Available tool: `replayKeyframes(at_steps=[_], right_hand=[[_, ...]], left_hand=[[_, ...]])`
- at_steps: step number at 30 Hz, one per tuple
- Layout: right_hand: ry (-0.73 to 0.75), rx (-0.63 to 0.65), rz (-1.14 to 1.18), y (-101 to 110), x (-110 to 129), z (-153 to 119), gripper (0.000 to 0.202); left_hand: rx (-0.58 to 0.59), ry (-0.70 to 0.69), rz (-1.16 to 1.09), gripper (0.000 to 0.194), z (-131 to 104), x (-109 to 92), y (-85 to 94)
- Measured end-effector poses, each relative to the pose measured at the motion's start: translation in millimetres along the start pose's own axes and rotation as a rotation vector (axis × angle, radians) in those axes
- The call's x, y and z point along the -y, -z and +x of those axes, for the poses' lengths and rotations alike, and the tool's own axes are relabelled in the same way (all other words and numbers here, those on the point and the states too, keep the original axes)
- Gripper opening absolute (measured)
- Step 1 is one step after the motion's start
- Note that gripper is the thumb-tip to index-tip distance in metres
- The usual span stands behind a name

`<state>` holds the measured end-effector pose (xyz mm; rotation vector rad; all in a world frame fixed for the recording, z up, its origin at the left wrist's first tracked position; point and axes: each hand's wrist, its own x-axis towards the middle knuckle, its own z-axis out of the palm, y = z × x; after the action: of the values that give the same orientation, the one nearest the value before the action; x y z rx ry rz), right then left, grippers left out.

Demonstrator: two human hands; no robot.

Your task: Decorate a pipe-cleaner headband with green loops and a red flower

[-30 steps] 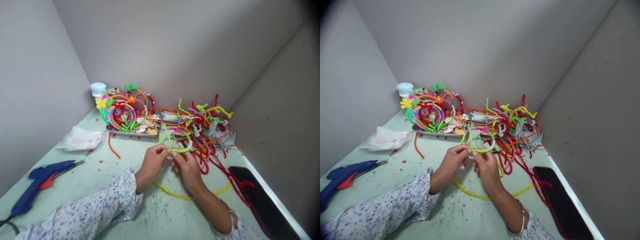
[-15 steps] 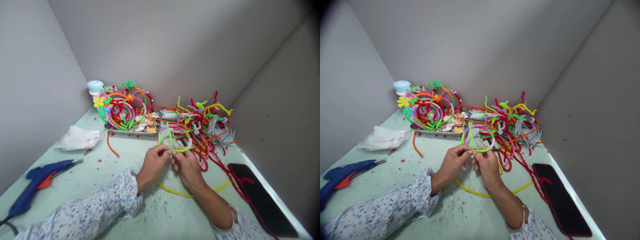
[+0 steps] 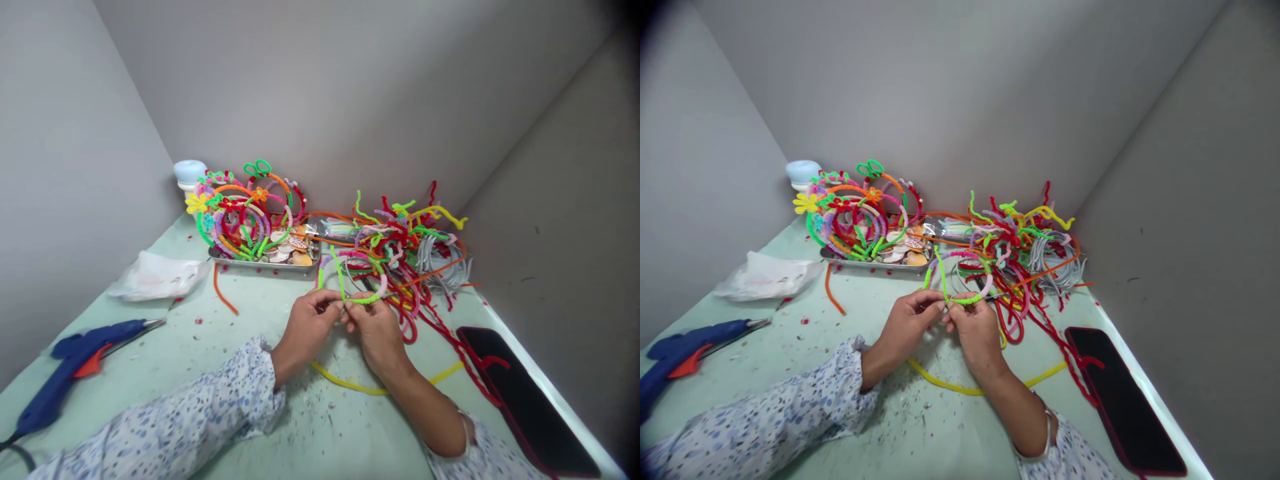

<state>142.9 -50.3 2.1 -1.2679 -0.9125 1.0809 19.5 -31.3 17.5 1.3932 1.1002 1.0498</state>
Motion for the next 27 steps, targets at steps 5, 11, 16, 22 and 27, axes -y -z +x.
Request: replayKeyframes(at_steps=[5,11,16,22,27], right_hand=[[-0.010,-0.004,-0.029,0.6,1.7,-0.5,0.014],[-0.010,-0.003,-0.002,0.6,1.1,-1.2,0.016],[-0.017,0.018,0.025,0.5,0.2,-1.2,0.018],[-0.022,0.012,0.026,-0.5,1.1,-1.4,0.019],[-0.017,-0.004,0.048,-0.5,-0.5,-0.7,0.019]], left_hand=[[0.012,0.019,-0.067,0.017,0.6,0.7,-1.5],[0.007,-0.031,-0.016,0.017,0.9,4.6,-0.1],[-0.027,-0.104,0.079,0.016,-0.1,4.0,2.7],[-0.055,-0.124,0.088,0.014,-1.6,2.0,2.9],[-0.056,-0.213,0.150,0.014,-2.3,-0.5,3.7]])
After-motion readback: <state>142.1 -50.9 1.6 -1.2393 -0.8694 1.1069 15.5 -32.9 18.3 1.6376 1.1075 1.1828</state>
